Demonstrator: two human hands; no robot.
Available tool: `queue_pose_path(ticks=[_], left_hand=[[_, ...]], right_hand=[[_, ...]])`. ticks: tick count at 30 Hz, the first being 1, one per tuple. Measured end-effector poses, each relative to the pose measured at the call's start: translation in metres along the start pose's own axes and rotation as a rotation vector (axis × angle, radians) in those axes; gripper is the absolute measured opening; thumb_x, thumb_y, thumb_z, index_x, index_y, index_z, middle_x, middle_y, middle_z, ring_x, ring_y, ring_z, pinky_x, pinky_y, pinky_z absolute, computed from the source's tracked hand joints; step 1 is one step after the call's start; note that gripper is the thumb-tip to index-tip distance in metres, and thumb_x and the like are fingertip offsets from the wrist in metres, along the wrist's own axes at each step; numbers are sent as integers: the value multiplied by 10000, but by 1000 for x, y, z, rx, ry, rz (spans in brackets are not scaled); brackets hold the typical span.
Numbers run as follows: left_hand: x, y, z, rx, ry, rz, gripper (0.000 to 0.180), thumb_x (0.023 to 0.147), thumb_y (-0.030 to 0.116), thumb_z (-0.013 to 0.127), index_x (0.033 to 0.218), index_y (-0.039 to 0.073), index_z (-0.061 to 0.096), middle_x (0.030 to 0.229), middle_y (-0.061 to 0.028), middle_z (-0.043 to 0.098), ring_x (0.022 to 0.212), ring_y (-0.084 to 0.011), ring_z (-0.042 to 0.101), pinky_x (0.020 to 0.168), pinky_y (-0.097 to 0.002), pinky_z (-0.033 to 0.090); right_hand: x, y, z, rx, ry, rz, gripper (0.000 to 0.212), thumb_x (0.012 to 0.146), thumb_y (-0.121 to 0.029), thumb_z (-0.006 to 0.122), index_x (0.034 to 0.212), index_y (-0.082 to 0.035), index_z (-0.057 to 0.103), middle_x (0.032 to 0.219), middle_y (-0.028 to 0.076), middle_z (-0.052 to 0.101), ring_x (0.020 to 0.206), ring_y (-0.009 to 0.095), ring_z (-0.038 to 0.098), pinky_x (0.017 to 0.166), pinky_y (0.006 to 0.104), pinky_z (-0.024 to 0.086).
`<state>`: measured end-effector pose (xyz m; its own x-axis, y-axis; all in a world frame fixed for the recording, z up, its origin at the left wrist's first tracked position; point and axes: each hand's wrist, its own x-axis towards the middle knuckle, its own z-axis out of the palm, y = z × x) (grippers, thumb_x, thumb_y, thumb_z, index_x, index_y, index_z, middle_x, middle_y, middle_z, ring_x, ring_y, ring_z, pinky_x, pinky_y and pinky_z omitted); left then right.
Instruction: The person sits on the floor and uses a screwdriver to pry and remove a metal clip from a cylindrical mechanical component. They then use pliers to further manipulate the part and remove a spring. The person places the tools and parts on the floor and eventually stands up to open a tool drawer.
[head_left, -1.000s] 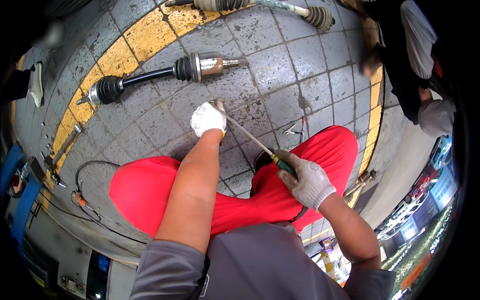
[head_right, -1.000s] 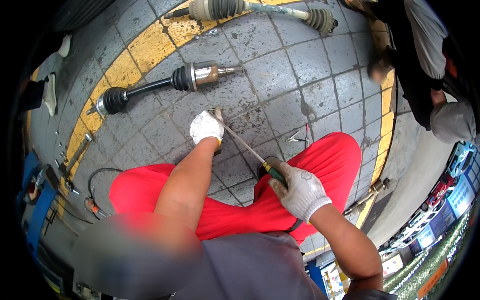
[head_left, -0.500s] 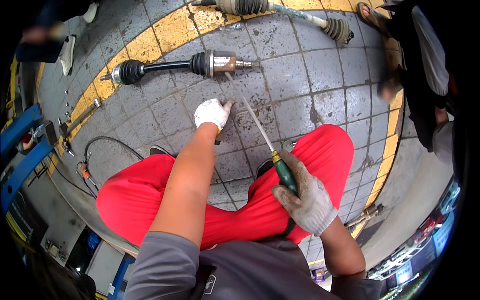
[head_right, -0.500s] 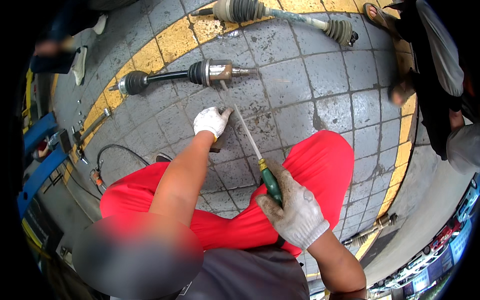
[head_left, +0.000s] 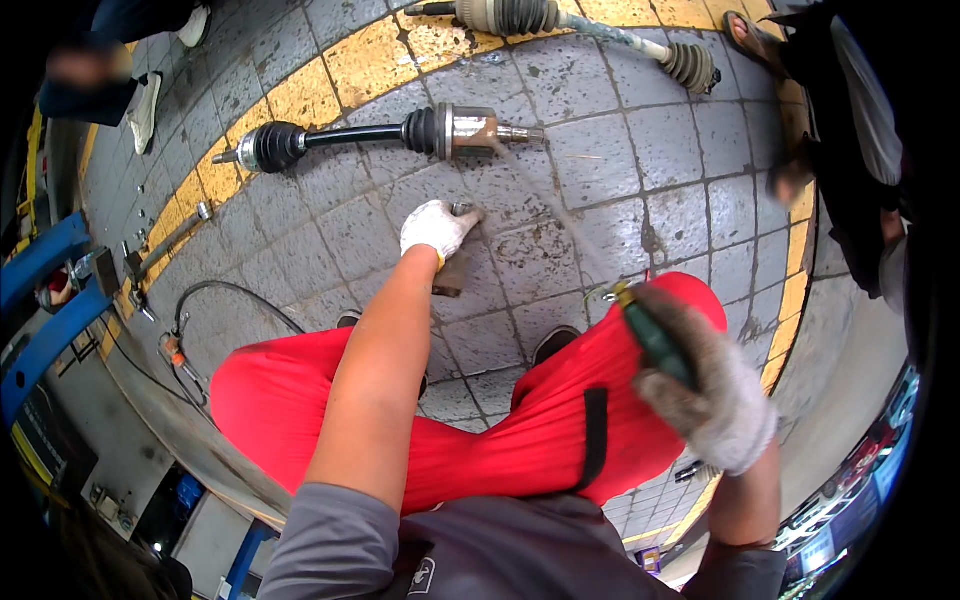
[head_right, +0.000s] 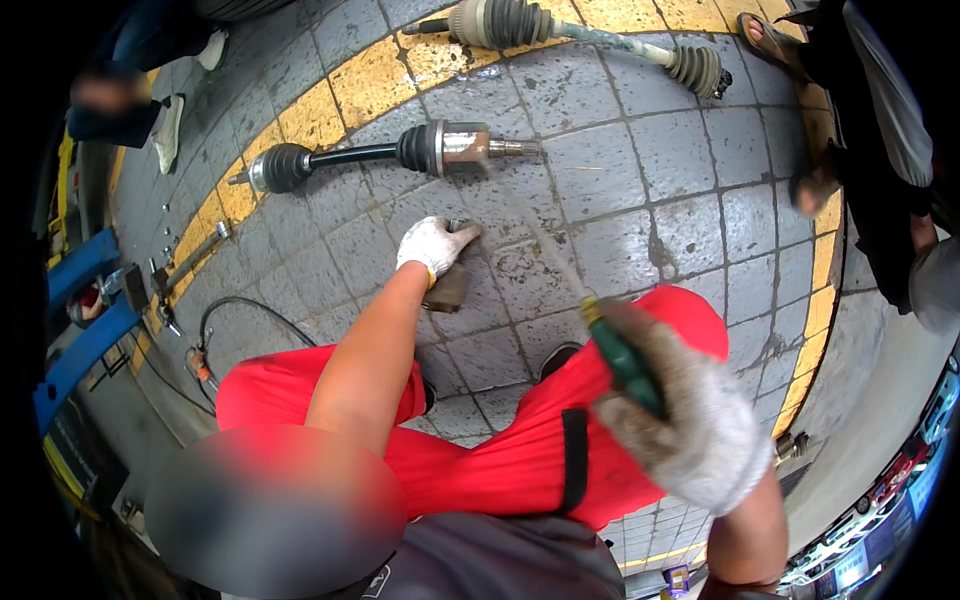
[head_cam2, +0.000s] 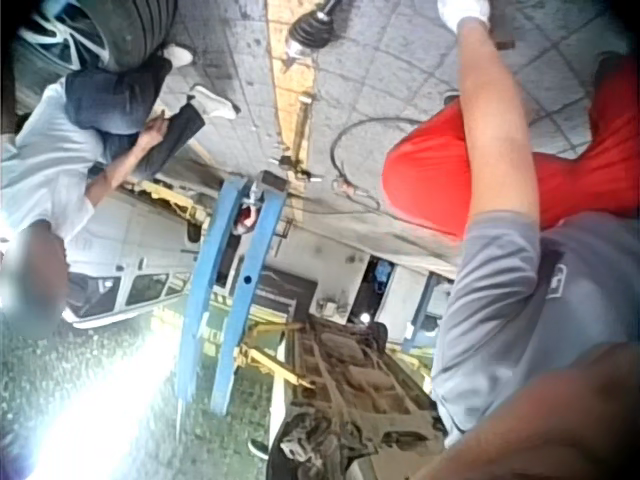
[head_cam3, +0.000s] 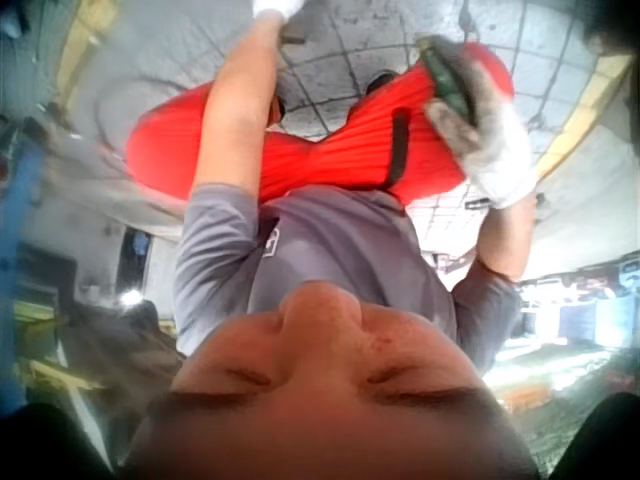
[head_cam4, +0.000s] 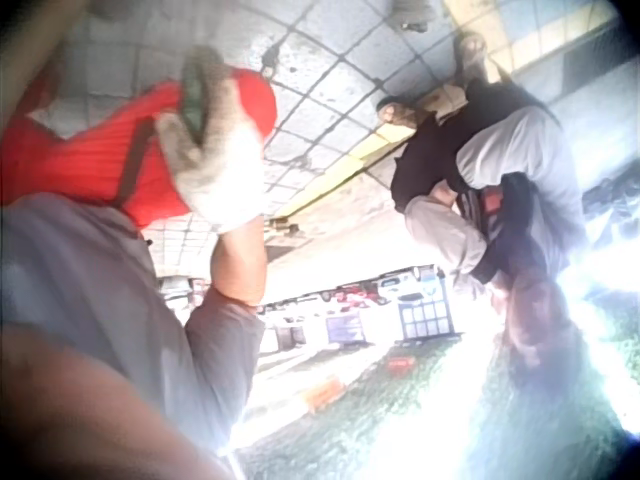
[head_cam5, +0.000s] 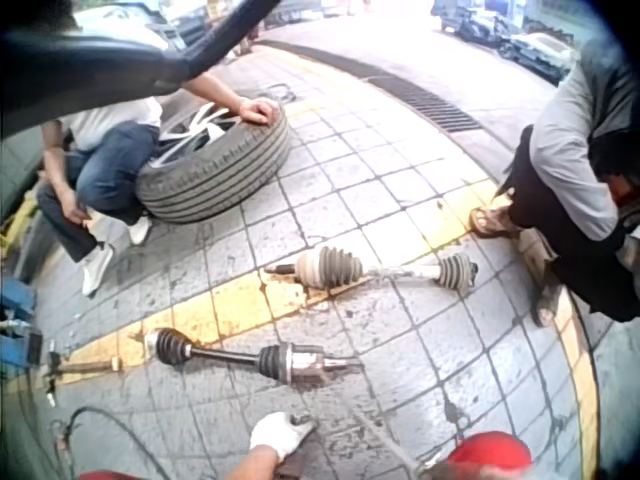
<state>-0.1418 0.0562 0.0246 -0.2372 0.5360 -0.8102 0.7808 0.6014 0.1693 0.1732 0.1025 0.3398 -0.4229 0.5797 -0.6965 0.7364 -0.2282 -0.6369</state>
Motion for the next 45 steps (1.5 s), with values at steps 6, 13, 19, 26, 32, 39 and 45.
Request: queue_pose_path(ticks=[6,13,19,26,32,39,45], left_hand=[[19,-19,16,-353,-63,-23,894,914,696,699,1199,-151,718,1200,-315,745,1186,-404,713,1005,-430,548],[7,-27,48,-380,-156,59,963,956,748,587,1298,-147,678,1322,-342,692,1274,-466,658,1086,-466,503],[-24,-5,49,-386,-113,-19,799,974,687,585,1338,-13,706,1354,-306,687,1298,-449,653,1108,-481,511],[-26,-2,33,-297,-172,-227,841,1029,728,471,1233,-37,755,1304,-310,710,1262,-431,686,1074,-495,536],[7,-39,79,-500,-216,-139,856,1037,725,478,1183,-72,756,1143,-262,766,1047,-393,769,767,-491,645],[12,-43,86,-982,-623,-214,655,992,604,688,1097,-41,730,1159,-229,715,853,-351,752,670,-514,683],[-3,-37,91,-970,-529,-122,730,943,644,711,1084,-70,764,1049,-236,747,904,-343,749,699,-515,655]], right_hand=[[-13,-32,3,-33,221,163,648,891,-85,717,1513,-19,547,1261,257,706,1174,405,697,1044,425,520],[-42,-82,48,-170,305,307,560,872,-39,700,1425,4,620,1237,264,722,1152,403,717,1008,407,542],[-72,-98,88,-2,346,459,561,848,-2,729,1401,0,636,1224,206,746,1134,294,730,1004,381,550],[-90,-71,125,94,414,499,567,858,-27,759,1409,11,629,1241,178,738,1152,240,702,1014,364,542],[-101,-74,129,141,554,559,553,888,-39,754,1419,31,616,1115,120,734,975,195,684,910,327,562],[-126,-67,132,226,728,588,556,946,-123,753,1460,10,590,1099,60,695,775,95,600,677,256,519],[-137,-78,148,294,755,666,564,956,-126,761,1472,8,576,1033,39,679,768,85,591,672,247,510]])
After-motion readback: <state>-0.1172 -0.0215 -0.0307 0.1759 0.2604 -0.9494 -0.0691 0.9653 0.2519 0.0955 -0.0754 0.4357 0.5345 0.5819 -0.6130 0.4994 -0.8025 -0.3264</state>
